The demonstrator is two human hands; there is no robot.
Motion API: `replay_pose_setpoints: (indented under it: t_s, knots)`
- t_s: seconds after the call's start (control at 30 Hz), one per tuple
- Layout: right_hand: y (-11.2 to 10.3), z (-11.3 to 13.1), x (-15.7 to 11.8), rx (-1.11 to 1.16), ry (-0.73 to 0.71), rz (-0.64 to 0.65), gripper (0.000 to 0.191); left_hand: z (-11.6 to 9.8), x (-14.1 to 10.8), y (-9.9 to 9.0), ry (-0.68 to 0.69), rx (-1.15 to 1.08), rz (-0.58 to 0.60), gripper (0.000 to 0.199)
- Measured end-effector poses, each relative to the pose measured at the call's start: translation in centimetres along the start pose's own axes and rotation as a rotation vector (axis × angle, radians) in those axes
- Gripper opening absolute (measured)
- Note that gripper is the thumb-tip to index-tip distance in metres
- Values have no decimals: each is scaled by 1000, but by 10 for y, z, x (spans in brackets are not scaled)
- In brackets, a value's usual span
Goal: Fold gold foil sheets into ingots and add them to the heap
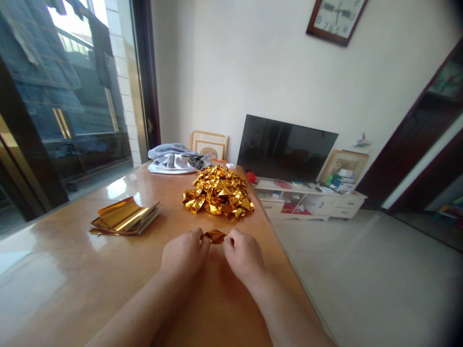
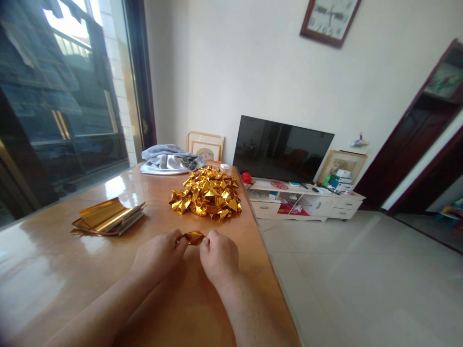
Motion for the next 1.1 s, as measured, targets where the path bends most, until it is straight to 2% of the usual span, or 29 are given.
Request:
replay_pose_setpoints:
  t_s: [0.1,0.33,0.57,0.77,0.9,1.0,1.1]
  knots:
    - [0,-3,2,10,19,-3,22,6,0,5,-22,-57,12,35]
    - [-1,-4,2,30,40,1,20,8,1,7,21,-132,22,35]
    - [4,-5,2,58,95,15,19,-2,-1,4,163,-63,28,27]
    - [12,-3,-1,151,107,65,17,-5,-2,4,204,-23,26,28]
    - [13,-4,-2,228,100,71,19,-1,0,2,155,-59,14,30]
    - [11,-7,0,287,109,65,21,9,4,2,62,-124,-2,33]
    - [10,-14,3,368,181,57,26,22,10,8,-55,-279,36,32]
Point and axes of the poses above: each hand's wrist, its own x-axis towards the middle knuckle, its own y-axis out of the palm, z = x × y, the point moved 3 cm from there along x, towards the middle knuckle, and after that the axes turned 11 degrees about -z, right-handed, at the moved point
